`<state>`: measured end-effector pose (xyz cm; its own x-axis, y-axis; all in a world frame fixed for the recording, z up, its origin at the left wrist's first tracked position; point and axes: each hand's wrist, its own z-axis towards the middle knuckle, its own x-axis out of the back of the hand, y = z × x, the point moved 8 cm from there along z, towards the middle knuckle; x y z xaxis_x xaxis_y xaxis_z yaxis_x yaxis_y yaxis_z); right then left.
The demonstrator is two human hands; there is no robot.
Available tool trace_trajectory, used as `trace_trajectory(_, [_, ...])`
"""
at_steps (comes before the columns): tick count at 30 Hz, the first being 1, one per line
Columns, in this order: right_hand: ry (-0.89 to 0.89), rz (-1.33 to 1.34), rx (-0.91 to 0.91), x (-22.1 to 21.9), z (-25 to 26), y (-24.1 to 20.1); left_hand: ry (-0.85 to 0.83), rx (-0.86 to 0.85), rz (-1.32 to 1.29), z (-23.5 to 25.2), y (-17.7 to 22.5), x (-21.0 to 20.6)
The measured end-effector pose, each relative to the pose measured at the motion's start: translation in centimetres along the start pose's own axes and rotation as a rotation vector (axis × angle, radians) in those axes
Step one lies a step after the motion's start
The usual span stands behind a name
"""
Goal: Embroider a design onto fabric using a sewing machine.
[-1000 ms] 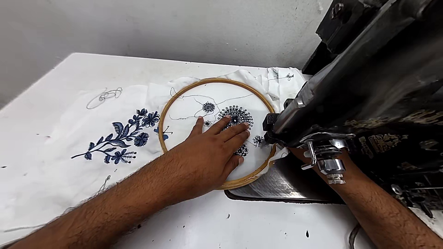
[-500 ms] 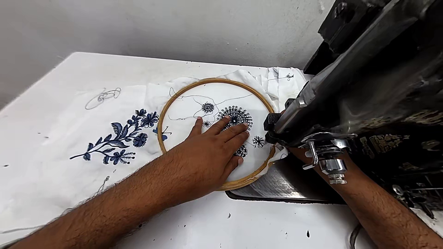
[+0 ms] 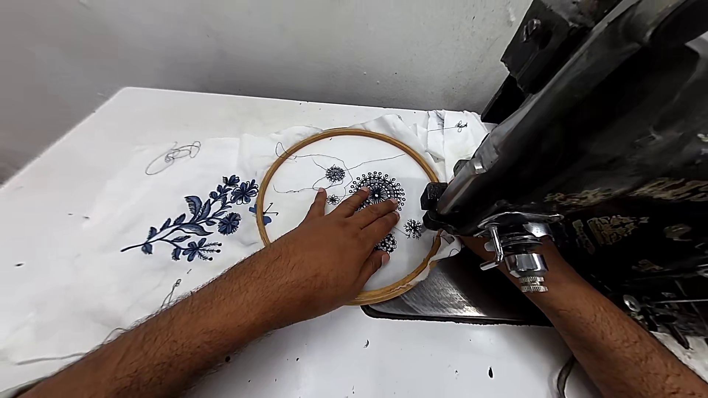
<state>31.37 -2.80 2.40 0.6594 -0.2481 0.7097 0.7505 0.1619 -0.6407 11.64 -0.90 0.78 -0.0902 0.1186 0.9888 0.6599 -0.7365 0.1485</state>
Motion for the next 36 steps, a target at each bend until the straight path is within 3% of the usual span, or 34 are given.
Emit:
trace_trajectory(4, [-0.039, -0.082, 0.034, -0.6, 0.1, 1.3, -0.008, -0.008, 0.005, -0.1, 0.2, 0.0])
trace_trajectory(5, [-0.015, -0.114, 0.096, -1.6, 0.0, 3.3, -0.008, -0.012, 0.007, -0.1, 0.2, 0.0])
trace_trajectory(6, [0.127, -0.110, 0.250, -3.1, -0.1, 6.5, -0.010, -0.014, 0.015, -0.1, 0.2, -0.1])
trace_trajectory(8, [0.134, -0.148, 0.328, -4.9, -0.1, 10.2, -0.005, -0.019, 0.020, -0.2, 0.3, -0.1])
trace_trajectory(11, [0.145, -0.100, 0.283, -2.5, -0.5, 5.9, -0.004, -0.044, -0.009, 0.0, 0.3, 0.0])
trace_trajectory(12, [-0.036, -0.098, 0.061, -0.9, -0.4, 2.6, 0.025, -0.065, -0.028, 0.2, 0.2, 0.2])
trace_trajectory(13, [-0.056, -0.049, -0.038, 0.1, -0.4, 0.5, 0.077, -0.088, -0.052, 0.4, 0.2, 0.5])
trace_trajectory(16, [0.004, 0.014, 0.000, 0.6, -0.2, -0.6, 0.276, -0.105, -0.075, 1.0, -0.6, 1.9])
trace_trajectory(19, [0.007, 0.049, 0.019, 0.3, -0.1, -0.1, 0.371, -0.076, -0.106, 1.3, -2.1, 2.7])
trace_trajectory(22, [0.026, -0.006, 0.034, 0.2, 0.1, -0.2, 0.473, -0.058, -0.376, 1.4, -3.4, 3.6])
trace_trajectory(24, [0.035, -0.039, 0.051, 0.1, 0.2, -0.2, 0.492, -0.069, -0.771, 1.5, -3.4, 3.8])
trace_trajectory(26, [0.055, -0.058, 0.094, 0.1, 0.3, -0.3, 0.444, -0.105, -1.202, 1.8, -2.5, 3.2])
trace_trajectory(28, [0.056, -0.047, 0.096, 0.0, 0.3, -0.3, 0.345, -0.150, -1.417, 2.1, -1.2, 2.2])
trace_trajectory(30, [0.047, -0.032, 0.068, 0.0, 0.4, -0.2, 0.281, -0.160, -1.389, 2.4, -0.5, 1.5])
trace_trajectory(36, [0.023, -0.058, 0.055, 0.0, 0.6, -0.6, 0.429, -0.055, -0.721, 2.4, 0.5, 1.3])
